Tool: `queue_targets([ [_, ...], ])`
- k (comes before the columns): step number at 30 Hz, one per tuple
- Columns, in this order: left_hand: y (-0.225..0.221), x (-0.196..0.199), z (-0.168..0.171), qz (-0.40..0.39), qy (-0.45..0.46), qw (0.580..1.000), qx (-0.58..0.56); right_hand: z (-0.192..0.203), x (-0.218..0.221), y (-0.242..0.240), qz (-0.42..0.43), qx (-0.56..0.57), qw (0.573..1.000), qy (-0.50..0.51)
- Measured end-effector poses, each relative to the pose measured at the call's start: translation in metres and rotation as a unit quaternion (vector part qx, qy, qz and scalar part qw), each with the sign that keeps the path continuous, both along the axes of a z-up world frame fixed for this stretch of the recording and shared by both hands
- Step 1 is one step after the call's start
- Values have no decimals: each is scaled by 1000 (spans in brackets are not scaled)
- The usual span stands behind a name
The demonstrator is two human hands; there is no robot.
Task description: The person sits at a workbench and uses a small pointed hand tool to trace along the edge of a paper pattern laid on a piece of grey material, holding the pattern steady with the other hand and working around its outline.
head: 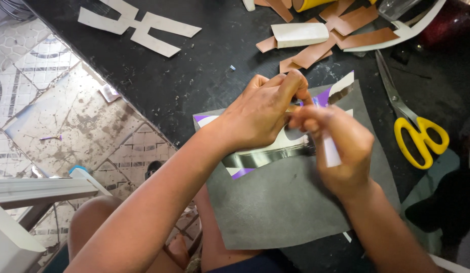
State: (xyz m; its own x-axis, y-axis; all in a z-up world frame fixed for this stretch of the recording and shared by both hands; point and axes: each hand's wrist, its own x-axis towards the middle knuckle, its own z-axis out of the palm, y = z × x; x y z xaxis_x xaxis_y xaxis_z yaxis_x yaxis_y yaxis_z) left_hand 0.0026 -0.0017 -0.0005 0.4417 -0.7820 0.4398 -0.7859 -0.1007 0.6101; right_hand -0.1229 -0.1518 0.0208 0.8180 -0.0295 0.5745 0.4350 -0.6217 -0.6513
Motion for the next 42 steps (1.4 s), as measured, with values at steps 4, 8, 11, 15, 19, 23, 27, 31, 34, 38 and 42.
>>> queue_targets([
  [4,2,-1,3,-7,14,1000,4,4,-3,0,-5,-140,990,-24],
  [8,2,-1,7,-7,23,1000,0,14,0,3,34,-137,990,6],
  [11,2,0,7,-9,16,1000,4,14,0,2,47,-149,988,5],
  [15,2,1,5,-14,-33,999,6,14,-1,2,48,-149,988,15],
  [19,2,0,6,-23,-76,997,-7,15,-2,2,43,-143,989,20],
  [23,1,2,4,-30,-77,997,-4,13,-3,-1,43,-133,990,29],
  [27,1,-2,8,-34,4,999,-42,6,-5,-3,-1,-85,996,33],
  [31,1,-5,11,-23,12,999,-41,3,-4,-6,-42,-46,990,126],
  [34,2,-7,9,-17,0,999,-29,1,-5,-8,-48,-43,990,124],
  [38,6,-9,10,-19,-9,1000,-18,1,-4,-10,-37,-52,992,110],
  [42,14,-14,18,-27,-27,999,-9,6,-3,-11,-43,-5,986,160],
])
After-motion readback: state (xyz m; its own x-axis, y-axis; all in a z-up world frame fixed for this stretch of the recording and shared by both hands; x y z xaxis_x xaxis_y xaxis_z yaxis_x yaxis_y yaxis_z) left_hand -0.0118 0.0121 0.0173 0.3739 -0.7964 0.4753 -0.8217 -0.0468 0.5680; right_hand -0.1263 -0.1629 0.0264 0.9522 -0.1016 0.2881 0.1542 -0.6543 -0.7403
